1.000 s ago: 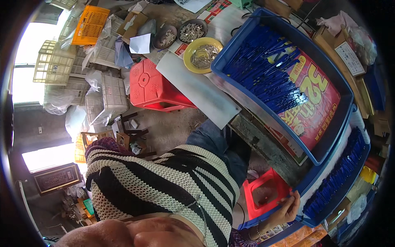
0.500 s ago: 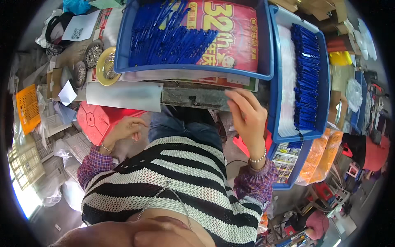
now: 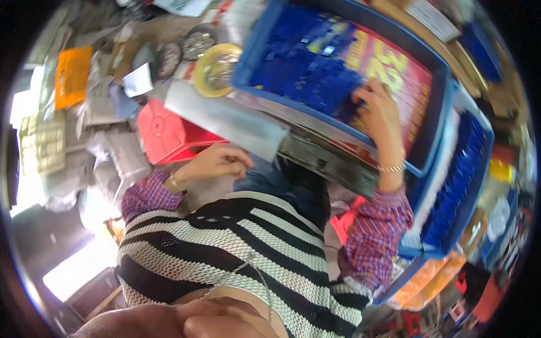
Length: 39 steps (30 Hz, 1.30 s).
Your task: Assembling small blue pens by fitting plastic components together and placing them in a storage bin.
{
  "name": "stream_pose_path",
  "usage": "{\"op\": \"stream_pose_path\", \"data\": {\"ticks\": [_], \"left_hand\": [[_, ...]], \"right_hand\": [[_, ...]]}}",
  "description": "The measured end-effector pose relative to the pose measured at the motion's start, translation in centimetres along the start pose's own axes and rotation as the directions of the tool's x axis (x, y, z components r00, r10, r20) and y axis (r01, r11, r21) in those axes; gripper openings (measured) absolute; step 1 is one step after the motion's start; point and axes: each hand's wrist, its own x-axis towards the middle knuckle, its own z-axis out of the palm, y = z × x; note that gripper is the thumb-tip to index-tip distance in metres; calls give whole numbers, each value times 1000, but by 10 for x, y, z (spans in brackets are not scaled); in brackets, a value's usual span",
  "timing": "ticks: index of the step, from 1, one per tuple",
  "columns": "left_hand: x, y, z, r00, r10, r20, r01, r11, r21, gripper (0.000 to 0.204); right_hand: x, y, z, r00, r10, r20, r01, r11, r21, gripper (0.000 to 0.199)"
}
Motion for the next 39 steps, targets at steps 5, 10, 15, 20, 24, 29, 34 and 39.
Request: {"op": "stream_pose_path", "data": {"ticks": [5, 10, 15, 20, 24, 29, 34, 39], "left_hand": [[4, 20, -28, 903, 192, -383, -139, 977, 162, 20], [23, 27, -96, 643, 538, -545, -38, 733, 679, 25], [47, 25, -125, 552, 717, -426, 71, 468, 881, 30], [64, 18, -119, 569, 703, -427, 131, 436, 891, 24], [70, 19, -123, 587, 725, -359, 94, 379, 921, 20], [70, 19, -122, 555, 725, -408, 60, 454, 889, 17], [63, 24, -120, 552, 724, -415, 91, 442, 892, 17], [63, 33, -114, 517, 729, -448, 46, 499, 866, 15]], "right_hand": [[1, -9, -7, 999, -41, -21, 41, 999, -4, 25], [-1, -11, -6, 994, 17, -109, -13, 999, 44, 24], [-17, -38, -15, 918, 48, -395, 6, 991, 132, 20], [-60, -79, -12, 840, 229, -493, -10, 914, 406, 17], [-95, -87, 3, 807, 482, -341, -132, 711, 691, 21], [-112, -103, 8, 784, 572, -242, -104, 506, 856, 24], [-122, -106, 9, 783, 610, -123, -197, 431, 881, 24], [-130, -100, 16, 785, 620, -11, -197, 267, 943, 24]]}}
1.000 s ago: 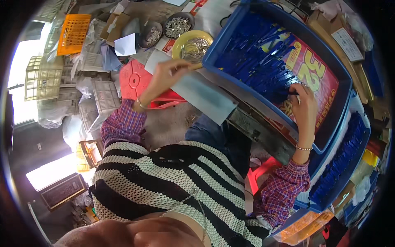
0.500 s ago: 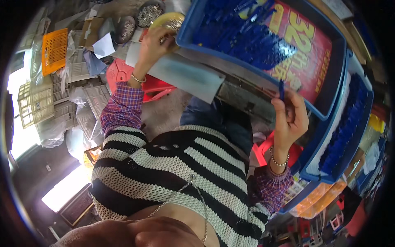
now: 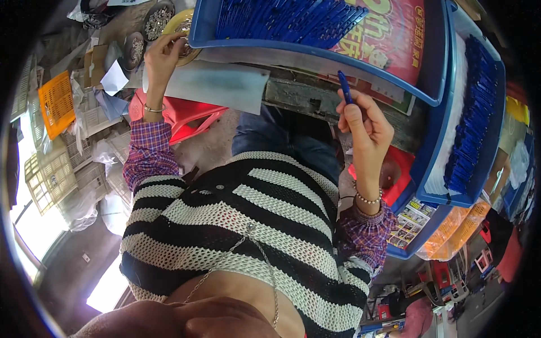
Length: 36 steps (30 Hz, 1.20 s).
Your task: Assembling small blue pens by fitting plastic components together and placing them in a storage bin.
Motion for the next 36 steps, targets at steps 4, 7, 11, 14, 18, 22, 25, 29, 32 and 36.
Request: {"op": "stream_pose_path", "data": {"ticks": [4, 7, 11, 14, 18, 22, 25, 29, 32, 36], "left_hand": [[0, -1, -8, 1000, -23, -1, 23, 1000, -4, 15], [-2, 2, -14, 992, -121, 21, 122, 983, -136, 15], [-11, 45, -24, 966, -256, 45, 234, 780, -581, 6], [-22, 86, -24, 961, -197, 197, 278, 652, -706, 3], [-44, 121, 4, 885, -46, 463, 431, 453, -780, 6], [-52, 146, 33, 803, -14, 596, 550, 401, -732, 5], [-53, 150, 43, 772, 3, 636, 580, 406, -706, 4], [-51, 152, 48, 733, 67, 677, 523, 580, -625, 8], [-49, 153, 49, 771, 117, 626, 432, 626, -649, 8], [-48, 154, 49, 785, 160, 598, 394, 616, -682, 9]], "right_hand": [[0, 3, 2, 990, 135, 50, -137, 990, 44, 23], [-2, 10, 2, 970, 199, 136, -204, 979, 17, 26], [-5, 12, 11, 936, 306, 173, -336, 923, 187, 26], [-8, 23, 16, 905, 365, 221, -414, 876, 248, 26], [-11, 33, 22, 915, 338, 221, -387, 890, 240, 22], [-13, 29, 24, 912, 353, 211, -396, 892, 220, 22], [-14, 30, 20, 897, 367, 245, -413, 893, 176, 22], [-13, 35, 15, 887, 373, 274, -420, 897, 140, 23], [-12, 37, 15, 877, 379, 295, -429, 894, 128, 23], [-12, 38, 14, 873, 382, 302, -437, 889, 140, 22]]}}
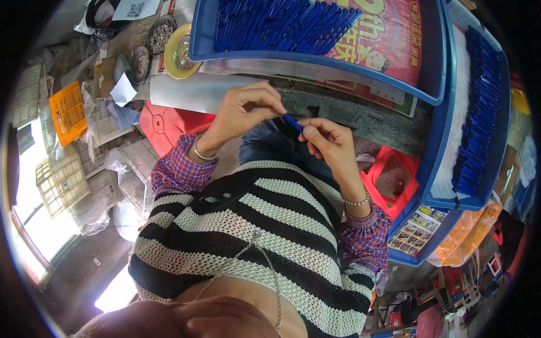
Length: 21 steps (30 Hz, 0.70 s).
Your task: Assembling small blue pens by fitting plastic components together and placing them in a storage bin.
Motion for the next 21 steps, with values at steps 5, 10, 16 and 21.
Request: {"op": "stream_pose_path", "data": {"ticks": [5, 10, 16, 21], "left_hand": [[-1, -1, 0, 999, -38, -8, 38, 997, -71, 11], [-2, -2, 0, 998, -69, 4, 69, 993, -100, 12], [-3, -1, 8, 985, 169, 18, -167, 941, 293, 11], [-5, 7, 8, 977, 167, 135, -201, 932, 302, 17]], "right_hand": [[1, 1, 0, 1000, 1, 8, -1, 1000, 0, 22], [1, 1, 1, 1000, 21, 21, -20, 999, -28, 23], [0, 6, 0, 1000, -18, -19, 15, 983, -183, 19], [1, 0, -9, 992, 81, 99, -73, 994, -81, 20]]}}
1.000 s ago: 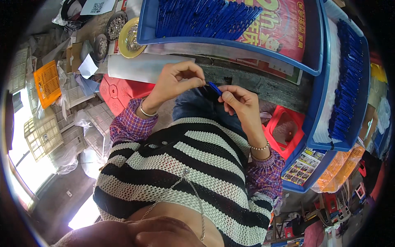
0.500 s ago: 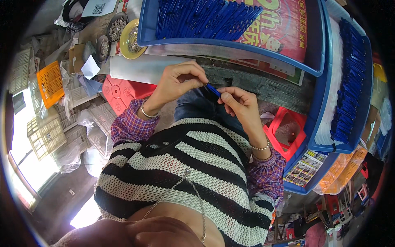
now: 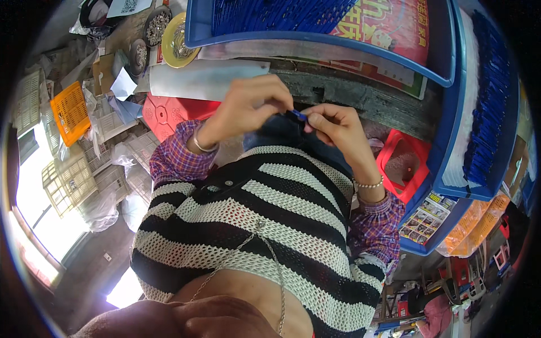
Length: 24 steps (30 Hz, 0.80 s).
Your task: Assembling small blue pens by fitting plastic components together and placing them in a storage bin.
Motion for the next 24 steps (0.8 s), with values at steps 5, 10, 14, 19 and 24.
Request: {"op": "stream_pose_path", "data": {"ticks": [5, 10, 14, 19, 24], "left_hand": [[7, -6, -6, 888, -237, 394, 439, 693, -573, 27], [6, -10, -8, 854, -176, 489, 471, 660, -585, 36], [-2, -11, -6, 876, -169, 452, 430, 697, -573, 28], [-6, -15, -4, 936, -157, 315, 315, 773, -551, 22], [-30, -15, -33, 964, -249, 90, 257, 801, -540, 17]], "right_hand": [[3, 7, -8, 929, 114, 352, -216, 939, 267, 27], [8, 6, -7, 902, 114, 417, -248, 926, 283, 19], [6, 17, -3, 934, 141, 327, -229, 942, 247, 24], [8, 27, 2, 946, 165, 280, -268, 884, 383, 24], [13, 30, 5, 935, 102, 340, -253, 864, 435, 24]]}}
